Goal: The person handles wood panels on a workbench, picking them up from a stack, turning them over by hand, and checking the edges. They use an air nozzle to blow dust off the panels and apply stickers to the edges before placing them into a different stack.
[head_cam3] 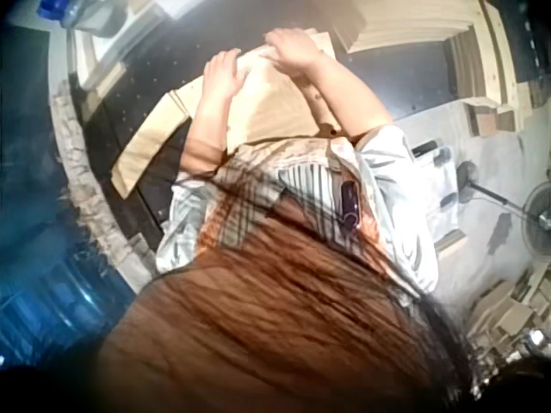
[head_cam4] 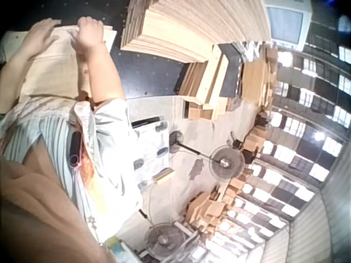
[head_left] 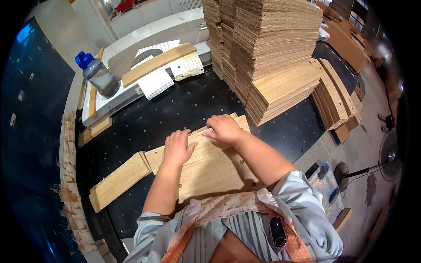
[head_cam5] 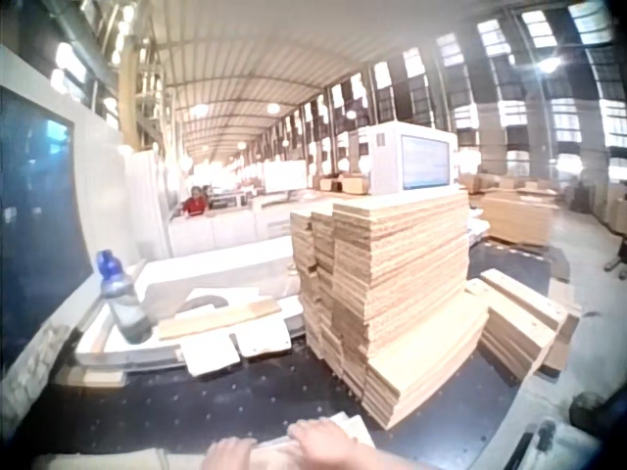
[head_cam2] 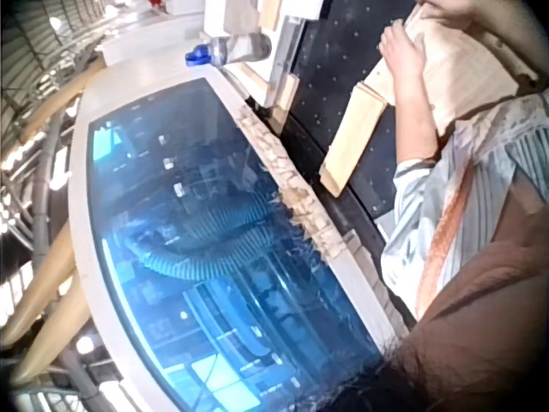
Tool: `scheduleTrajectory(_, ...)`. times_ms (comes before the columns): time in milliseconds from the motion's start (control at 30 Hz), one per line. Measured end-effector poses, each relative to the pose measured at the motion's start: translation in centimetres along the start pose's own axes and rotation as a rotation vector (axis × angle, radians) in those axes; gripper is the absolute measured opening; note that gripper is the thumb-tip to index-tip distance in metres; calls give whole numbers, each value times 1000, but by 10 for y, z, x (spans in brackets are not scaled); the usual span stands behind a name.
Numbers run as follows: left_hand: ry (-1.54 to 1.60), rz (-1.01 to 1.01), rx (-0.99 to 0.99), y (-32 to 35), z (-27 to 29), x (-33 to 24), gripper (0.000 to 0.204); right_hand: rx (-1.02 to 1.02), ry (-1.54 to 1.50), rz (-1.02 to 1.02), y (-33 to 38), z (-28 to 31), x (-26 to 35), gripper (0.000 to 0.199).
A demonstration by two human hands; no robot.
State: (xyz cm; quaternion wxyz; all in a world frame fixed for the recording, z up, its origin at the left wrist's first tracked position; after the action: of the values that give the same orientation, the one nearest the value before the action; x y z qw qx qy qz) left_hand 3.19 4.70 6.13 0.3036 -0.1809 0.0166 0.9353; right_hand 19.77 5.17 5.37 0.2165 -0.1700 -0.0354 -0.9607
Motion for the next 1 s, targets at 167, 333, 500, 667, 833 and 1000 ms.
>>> scheduleTrajectory(167, 16, 72, 47, -13, 15, -1, 30, -50, -28, 109, -4, 17, 0, 31)
scheduleTrajectory(333, 18, 86, 30, -15, 9, 12, 23, -220, -62, 222, 24, 41, 22, 25)
scheduleTrajectory(500, 6, 166, 201, -32, -5, 24, 27, 363, 64, 127, 83, -36, 55, 74)
scheduleTrajectory(667, -17, 221, 229, -39, -31, 47, 34, 378, -54, -16, 84, -43, 52, 81)
scheduleTrajectory(833, -189, 203, 63, -37, -31, 31, 34, 412, -46, -7, 80, -46, 61, 82)
scheduleTrajectory(1000, -197, 243, 74, -36, -36, 34, 36, 321, -25, -11, 81, -47, 62, 69)
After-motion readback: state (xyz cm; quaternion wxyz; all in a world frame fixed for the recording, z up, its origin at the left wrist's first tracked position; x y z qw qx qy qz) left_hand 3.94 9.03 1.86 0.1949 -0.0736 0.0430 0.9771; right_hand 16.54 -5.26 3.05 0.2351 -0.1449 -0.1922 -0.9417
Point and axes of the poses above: each hand's wrist, its own y-axis away from the middle knuckle, its own z-axis out of the back of the hand, x = y × z, the point moved 7 cm from there along -y, towards the middle knuckle, and after that the axes turned 14 degrees about x, right-handed, at the moved point
